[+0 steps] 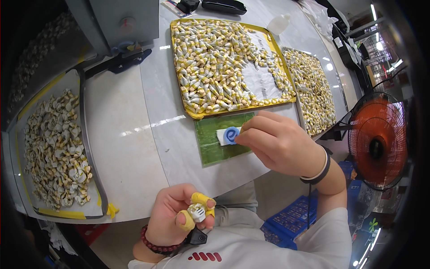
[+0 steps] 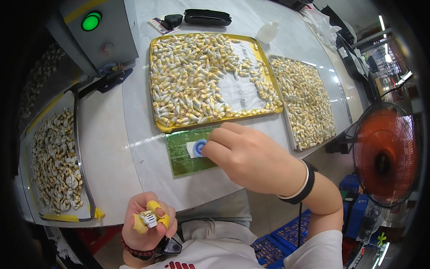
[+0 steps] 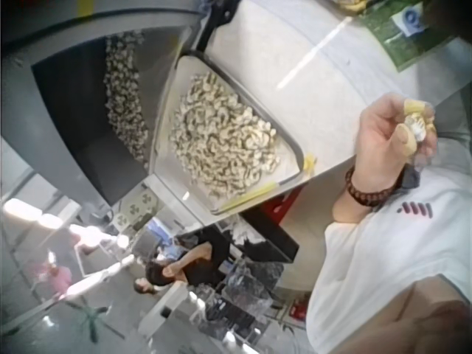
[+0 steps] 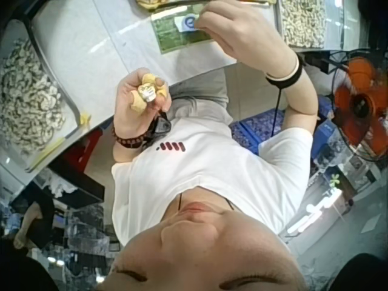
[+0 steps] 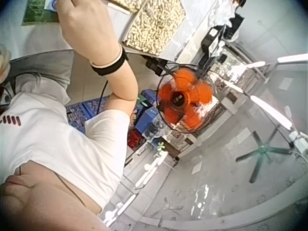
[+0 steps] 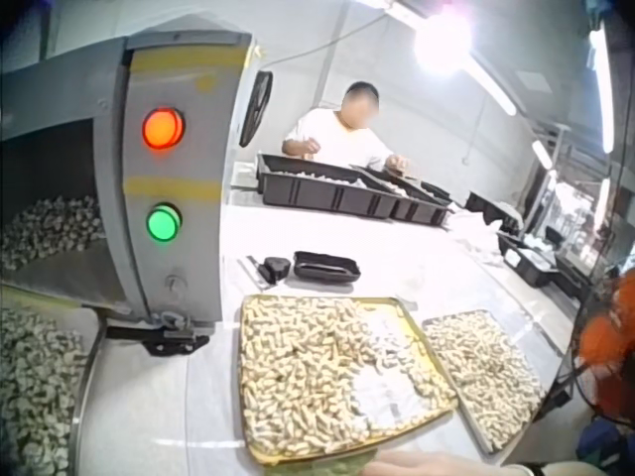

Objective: The person repeatedly picks up small snail-like items from a tray, peels off the outer shell by hand, and places the peeled contents into a nearby machine hopper. The process is continuous and repetitive, with the person handling items one at a time.

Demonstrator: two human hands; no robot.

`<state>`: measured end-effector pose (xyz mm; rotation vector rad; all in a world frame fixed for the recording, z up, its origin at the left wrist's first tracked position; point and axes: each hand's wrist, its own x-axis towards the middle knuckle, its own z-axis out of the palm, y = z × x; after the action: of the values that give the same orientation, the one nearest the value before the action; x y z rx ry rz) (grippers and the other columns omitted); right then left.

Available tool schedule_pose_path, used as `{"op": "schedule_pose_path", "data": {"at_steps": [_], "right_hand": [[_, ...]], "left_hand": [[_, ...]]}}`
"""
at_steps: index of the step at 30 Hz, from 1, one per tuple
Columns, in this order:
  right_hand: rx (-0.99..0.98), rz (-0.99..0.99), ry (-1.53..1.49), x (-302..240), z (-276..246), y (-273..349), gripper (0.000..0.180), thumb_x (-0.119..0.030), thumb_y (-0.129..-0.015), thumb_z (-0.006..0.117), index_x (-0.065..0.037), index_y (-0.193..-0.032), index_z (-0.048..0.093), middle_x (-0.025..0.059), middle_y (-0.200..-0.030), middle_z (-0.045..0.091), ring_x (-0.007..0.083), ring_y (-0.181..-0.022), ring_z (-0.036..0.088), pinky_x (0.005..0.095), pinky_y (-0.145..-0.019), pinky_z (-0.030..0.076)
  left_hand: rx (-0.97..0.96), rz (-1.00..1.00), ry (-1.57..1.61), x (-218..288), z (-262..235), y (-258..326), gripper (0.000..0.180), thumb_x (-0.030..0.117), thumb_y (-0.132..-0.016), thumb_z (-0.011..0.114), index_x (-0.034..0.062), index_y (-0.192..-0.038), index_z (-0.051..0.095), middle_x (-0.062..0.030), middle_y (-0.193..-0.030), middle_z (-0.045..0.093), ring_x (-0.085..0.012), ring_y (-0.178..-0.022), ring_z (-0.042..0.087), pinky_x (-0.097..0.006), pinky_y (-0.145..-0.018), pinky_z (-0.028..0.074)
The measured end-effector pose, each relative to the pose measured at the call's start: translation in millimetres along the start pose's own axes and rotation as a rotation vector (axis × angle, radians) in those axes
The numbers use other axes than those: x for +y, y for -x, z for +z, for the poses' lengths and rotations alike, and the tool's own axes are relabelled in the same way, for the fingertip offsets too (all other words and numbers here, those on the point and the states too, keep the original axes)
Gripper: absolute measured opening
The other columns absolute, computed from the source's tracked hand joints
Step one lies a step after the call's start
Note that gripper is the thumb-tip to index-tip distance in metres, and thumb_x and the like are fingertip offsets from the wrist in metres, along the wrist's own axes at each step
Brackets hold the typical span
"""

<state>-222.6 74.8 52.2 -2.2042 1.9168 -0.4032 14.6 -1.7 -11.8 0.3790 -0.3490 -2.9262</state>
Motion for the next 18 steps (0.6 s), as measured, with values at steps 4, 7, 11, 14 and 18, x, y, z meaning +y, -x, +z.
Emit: {"op": "schedule_pose_path", "data": {"at_steps": [4,7,11,14,18], "right_hand": [[0.064,0.001,0.007,-2.5,-1.0,-1.1,0.018,0.003,-0.066,0.065,-0.003,-0.082,0.062,0.0071,-0.078,0.058,0.0237,-0.069,0.058,0.032,-0.059,0.048],[0.203,-0.03,-0.142,-9.8,-7.3,-2.3,0.015,0.003,-0.066,0.066,-0.002,-0.08,0.064,0.0073,-0.076,0.06,0.0219,-0.066,0.059,0.03,-0.056,0.048],[0.289,-0.106,-0.545,-31.1,-17.3,2.6,0.017,0.002,-0.068,0.063,-0.001,-0.083,0.067,0.0093,-0.078,0.062,0.0207,-0.065,0.061,0.0282,-0.057,0.049],[0.322,-0.185,-0.62,-35.6,-9.6,1.8,0.015,0.002,-0.069,0.061,0.001,-0.083,0.066,0.0113,-0.079,0.062,0.0217,-0.066,0.061,0.0285,-0.058,0.05],[0.31,-0.271,-0.619,-33.3,-5.1,-0.7,0.015,0.002,-0.07,0.06,0.005,-0.084,0.064,0.0137,-0.081,0.061,0.0237,-0.067,0.06,0.0291,-0.058,0.05]], "left_hand": [[-0.037,-0.047,0.025,-0.2,6.2,-8.5,0.056,0.041,-0.071,0.073,-0.0046,-0.098,0.054,-0.0119,-0.092,0.062,-0.0153,-0.075,0.062,-0.025,-0.065,0.051],[-0.082,-0.112,0.02,1.7,8.0,-11.0,0.052,0.04,-0.075,0.07,-0.0041,-0.098,0.054,-0.0106,-0.09,0.062,-0.0145,-0.076,0.061,-0.024,-0.065,0.05],[0.012,-0.205,-0.076,0.7,20.2,-16.4,0.052,0.044,-0.075,0.069,-0.0036,-0.091,0.055,-0.0096,-0.072,0.061,-0.0168,-0.062,0.054,-0.03,-0.054,0.045],[-0.144,-0.245,0.073,-3.3,7.8,-17.2,0.042,0.035,-0.082,0.065,-0.0022,-0.098,0.053,-0.0093,-0.09,0.061,-0.0133,-0.079,0.06,-0.023,-0.068,0.048],[-0.174,-0.31,0.087,-4.3,8.8,-19.8,0.039,0.033,-0.082,0.065,-0.0013,-0.097,0.053,-0.0071,-0.09,0.06,-0.0121,-0.079,0.06,-0.023,-0.069,0.048]]}}
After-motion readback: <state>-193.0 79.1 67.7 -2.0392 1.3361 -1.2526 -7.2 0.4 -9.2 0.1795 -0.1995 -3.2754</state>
